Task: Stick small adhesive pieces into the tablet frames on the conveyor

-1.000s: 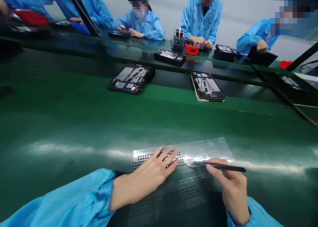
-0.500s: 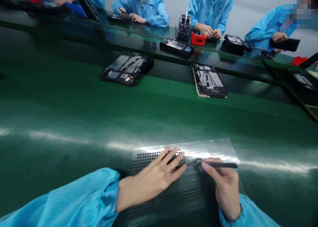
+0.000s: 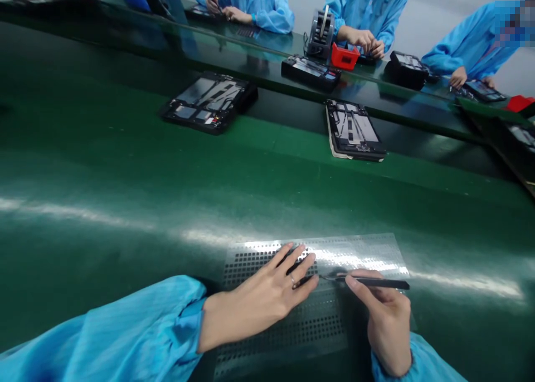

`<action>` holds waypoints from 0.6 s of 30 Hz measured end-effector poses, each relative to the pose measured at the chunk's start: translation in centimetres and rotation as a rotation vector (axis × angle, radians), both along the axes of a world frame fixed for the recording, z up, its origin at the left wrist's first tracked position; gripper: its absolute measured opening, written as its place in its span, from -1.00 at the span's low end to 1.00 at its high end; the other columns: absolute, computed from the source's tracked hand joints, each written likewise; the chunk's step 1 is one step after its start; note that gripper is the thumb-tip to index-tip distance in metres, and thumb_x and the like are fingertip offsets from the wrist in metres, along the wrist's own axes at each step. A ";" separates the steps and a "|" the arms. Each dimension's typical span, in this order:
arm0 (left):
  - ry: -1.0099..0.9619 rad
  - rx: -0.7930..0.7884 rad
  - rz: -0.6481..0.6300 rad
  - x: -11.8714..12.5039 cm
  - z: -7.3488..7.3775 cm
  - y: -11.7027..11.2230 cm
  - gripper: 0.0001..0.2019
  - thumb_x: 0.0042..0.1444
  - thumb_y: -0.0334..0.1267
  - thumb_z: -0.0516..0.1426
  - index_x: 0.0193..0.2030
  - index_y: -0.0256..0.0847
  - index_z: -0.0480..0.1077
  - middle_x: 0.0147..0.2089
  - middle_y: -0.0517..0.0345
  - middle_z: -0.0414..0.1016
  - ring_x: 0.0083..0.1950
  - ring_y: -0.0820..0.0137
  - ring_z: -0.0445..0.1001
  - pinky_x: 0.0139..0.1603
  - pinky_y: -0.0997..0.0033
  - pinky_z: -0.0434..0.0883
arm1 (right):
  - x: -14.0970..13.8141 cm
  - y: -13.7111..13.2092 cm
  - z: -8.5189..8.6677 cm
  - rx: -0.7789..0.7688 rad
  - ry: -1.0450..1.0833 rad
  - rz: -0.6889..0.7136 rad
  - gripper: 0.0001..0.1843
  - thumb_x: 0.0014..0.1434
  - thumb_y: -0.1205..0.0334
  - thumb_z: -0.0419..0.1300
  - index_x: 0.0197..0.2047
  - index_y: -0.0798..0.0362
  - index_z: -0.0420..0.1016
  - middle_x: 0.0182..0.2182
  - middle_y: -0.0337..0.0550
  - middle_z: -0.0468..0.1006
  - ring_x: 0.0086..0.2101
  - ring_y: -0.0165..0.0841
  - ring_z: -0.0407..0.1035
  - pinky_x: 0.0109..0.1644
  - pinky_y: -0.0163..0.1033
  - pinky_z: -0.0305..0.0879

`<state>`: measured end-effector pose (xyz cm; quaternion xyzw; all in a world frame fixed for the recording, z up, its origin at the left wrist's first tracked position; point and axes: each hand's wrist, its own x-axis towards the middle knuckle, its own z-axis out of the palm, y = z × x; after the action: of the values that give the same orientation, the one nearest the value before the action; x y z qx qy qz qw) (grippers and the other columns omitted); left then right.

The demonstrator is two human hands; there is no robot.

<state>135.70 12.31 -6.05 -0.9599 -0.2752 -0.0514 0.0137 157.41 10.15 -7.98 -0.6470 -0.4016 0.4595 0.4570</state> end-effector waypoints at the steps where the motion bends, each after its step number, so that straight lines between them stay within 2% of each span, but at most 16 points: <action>1: 0.005 -0.009 0.006 0.0 0.0 0.0 -0.45 -0.04 -0.63 -0.04 0.14 -0.29 0.22 0.19 -0.14 0.25 0.19 -0.01 0.24 0.09 0.02 0.34 | 0.0 0.1 0.0 0.003 -0.004 -0.006 -0.82 -0.16 0.11 0.37 -0.50 0.04 0.59 -0.50 -0.18 0.58 -0.46 -0.36 0.45 -0.38 -0.37 0.38; 9: -0.042 -0.035 0.008 -0.1 -0.2 -0.1 -0.46 -0.05 -0.65 -0.03 0.12 -0.32 0.24 0.18 -0.18 0.26 0.18 -0.03 0.26 0.08 -0.01 0.34 | -0.2 0.3 0.1 -0.023 0.011 -0.028 -0.81 -0.21 0.11 0.38 -0.53 0.06 0.60 -0.52 -0.15 0.57 -0.49 -0.32 0.45 -0.42 -0.32 0.40; 18: -0.061 -0.054 0.017 -0.1 -0.6 -0.1 -0.49 -0.01 -0.64 -0.05 0.12 -0.31 0.25 0.20 -0.14 0.24 0.20 0.02 0.23 0.15 0.00 0.25 | -0.5 0.8 0.7 -0.064 0.141 -0.057 -0.84 -0.24 0.16 0.39 -0.55 0.05 0.60 -0.55 -0.14 0.55 -0.49 -0.32 0.43 -0.41 -0.30 0.36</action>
<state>135.57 12.26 -6.70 -0.9555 -0.2851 -0.0733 -0.0203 156.87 10.93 -7.24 -0.6385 -0.3350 0.5032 0.4764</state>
